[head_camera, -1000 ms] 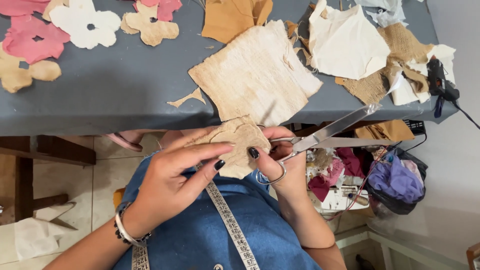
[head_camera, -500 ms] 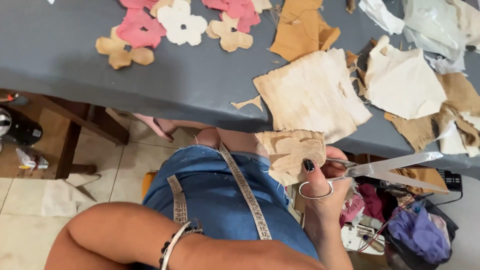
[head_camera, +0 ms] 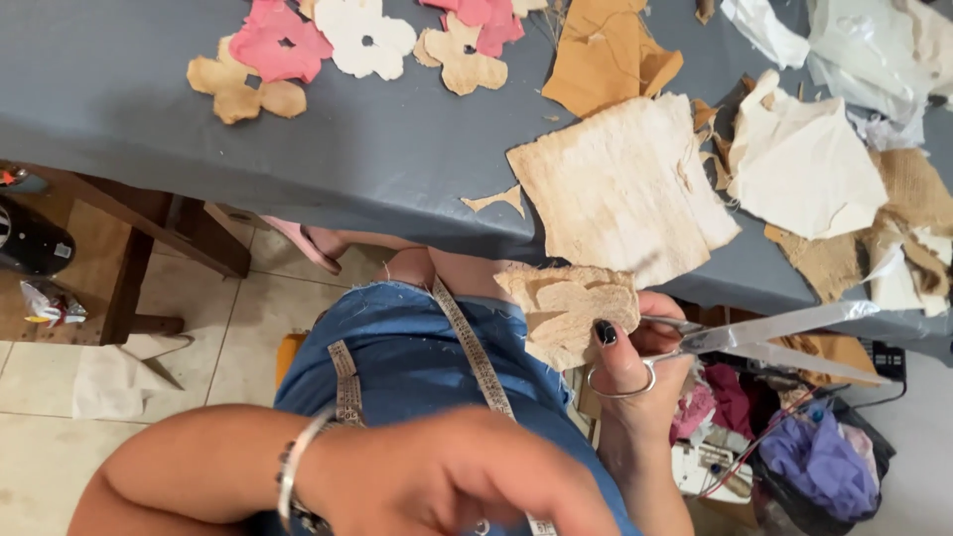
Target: Cutting out flower-shaped pieces from beige fabric using scissors on a work table.
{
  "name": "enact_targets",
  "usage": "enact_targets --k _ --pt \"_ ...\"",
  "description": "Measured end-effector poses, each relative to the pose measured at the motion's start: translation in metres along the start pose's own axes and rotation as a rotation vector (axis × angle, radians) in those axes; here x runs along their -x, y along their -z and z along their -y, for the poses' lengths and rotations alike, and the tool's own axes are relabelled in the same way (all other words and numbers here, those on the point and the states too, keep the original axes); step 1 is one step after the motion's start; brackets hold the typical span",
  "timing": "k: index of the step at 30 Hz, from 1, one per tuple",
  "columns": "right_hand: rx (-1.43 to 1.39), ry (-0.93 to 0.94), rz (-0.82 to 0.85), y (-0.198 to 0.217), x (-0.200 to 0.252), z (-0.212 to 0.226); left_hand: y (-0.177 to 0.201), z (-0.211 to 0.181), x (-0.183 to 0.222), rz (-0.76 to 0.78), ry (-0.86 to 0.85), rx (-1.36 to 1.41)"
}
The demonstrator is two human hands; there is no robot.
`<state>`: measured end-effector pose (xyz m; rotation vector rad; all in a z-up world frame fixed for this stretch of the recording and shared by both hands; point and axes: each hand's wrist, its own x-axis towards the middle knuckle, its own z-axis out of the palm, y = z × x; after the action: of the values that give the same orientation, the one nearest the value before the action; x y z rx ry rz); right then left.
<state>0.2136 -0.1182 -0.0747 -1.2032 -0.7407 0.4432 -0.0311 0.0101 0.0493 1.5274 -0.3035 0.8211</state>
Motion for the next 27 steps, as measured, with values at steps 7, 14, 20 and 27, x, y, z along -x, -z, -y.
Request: enact_targets --k 7,14,20,27 --pt "0.004 -0.032 0.275 0.009 -0.012 0.014 0.024 0.05 -0.017 -0.159 0.09 -0.758" --pt "0.126 -0.086 0.489 -0.003 -0.026 0.043 0.019 0.067 -0.028 0.068 0.702 -0.416" --pt "-0.023 -0.084 0.371 0.001 -0.02 0.03 0.009 0.07 -0.019 -0.184 0.585 -0.46" --pt "0.093 -0.18 0.182 -0.005 -0.008 0.015 0.003 0.084 -0.012 -0.277 0.569 -0.493"
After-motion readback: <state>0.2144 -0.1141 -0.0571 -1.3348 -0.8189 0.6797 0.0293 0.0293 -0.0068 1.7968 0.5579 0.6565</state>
